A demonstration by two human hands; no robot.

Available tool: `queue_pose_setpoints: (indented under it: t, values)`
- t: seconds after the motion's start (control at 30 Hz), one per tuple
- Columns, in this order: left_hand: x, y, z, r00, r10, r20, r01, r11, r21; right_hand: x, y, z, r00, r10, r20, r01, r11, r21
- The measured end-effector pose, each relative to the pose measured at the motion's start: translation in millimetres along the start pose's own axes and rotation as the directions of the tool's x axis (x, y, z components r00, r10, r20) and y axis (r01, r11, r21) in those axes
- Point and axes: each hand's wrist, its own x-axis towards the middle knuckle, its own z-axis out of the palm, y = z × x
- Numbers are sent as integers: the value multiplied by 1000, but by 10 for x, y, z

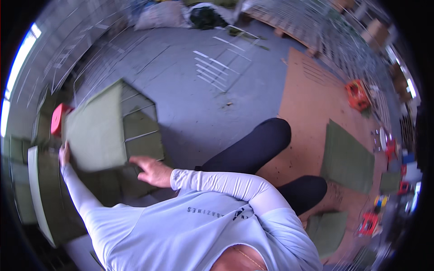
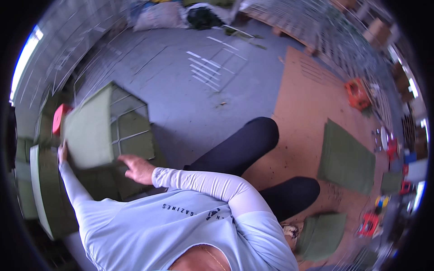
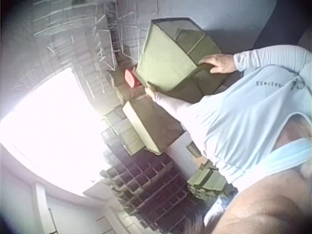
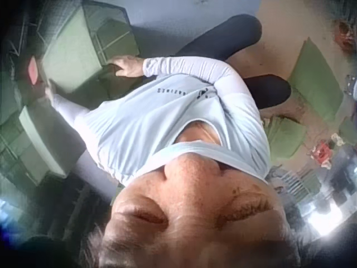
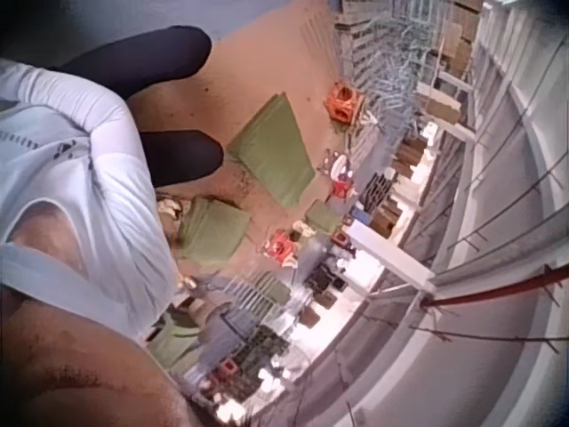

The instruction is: Assembling a mesh-covered box by placing a wire frame into a pre-cut green fabric piece and securing it with a pneumatic staple gun.

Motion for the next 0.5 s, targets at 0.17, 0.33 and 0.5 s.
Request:
queue_pose_setpoints:
  t: [0.17,0.33,0.5]
  values:
    - [1112,2035,76,825,-491,280,564,736,-373,-143,352,-494,962,189,197,-172,980,-100]
    - [2210,1717,-1050,919,146,-366,-274,904,-327,-357,292,-490,977,162,136,-139,977,-161]
    - [3798,2820,-2450,942,213,-261,-327,760,-561,-685,-80,-1166,924,363,123,-301,887,-350]
